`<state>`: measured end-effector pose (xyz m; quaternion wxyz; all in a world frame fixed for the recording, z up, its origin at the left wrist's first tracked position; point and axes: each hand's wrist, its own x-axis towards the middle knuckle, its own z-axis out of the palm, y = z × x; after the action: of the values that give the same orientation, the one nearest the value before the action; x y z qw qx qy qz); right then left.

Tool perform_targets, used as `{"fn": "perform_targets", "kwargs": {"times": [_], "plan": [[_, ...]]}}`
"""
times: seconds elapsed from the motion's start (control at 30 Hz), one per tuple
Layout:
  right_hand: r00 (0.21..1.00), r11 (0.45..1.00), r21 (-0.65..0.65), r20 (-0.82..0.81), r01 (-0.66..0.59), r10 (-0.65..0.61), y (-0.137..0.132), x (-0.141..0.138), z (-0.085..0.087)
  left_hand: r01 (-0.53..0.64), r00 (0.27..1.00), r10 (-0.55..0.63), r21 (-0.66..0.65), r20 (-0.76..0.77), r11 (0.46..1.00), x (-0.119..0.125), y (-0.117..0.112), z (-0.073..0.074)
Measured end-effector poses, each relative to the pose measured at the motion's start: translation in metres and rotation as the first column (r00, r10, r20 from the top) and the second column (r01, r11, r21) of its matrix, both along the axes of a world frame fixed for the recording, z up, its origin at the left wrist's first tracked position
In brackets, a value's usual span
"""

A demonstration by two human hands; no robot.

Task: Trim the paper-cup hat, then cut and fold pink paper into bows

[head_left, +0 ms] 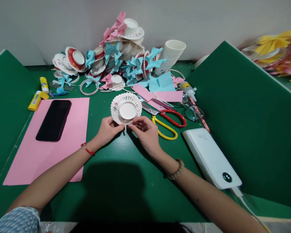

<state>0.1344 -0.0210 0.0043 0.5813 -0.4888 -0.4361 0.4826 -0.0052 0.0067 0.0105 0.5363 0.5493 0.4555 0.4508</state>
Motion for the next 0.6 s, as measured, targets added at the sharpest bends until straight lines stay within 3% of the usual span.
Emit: {"fn": "perform_targets", "kwargs": {"times": [0.47, 0.6], "plan": [[1.000, 0.999, 0.032, 0.011, 0.016, -0.016, 0.0020, 0.0003, -0.0038, -0.027, 0.973, 0.076, 0.224, -0.216, 0.974, -0.0001, -0.0024, -0.0091], [0.999, 1.000, -0.002, -0.047, 0.012, -0.012, 0.0027, 0.0003, -0.0047, -0.030, 0.943, 0.144, 0.354, -0.300, 0.935, 0.0005, -0.0032, -0.0082]]}}
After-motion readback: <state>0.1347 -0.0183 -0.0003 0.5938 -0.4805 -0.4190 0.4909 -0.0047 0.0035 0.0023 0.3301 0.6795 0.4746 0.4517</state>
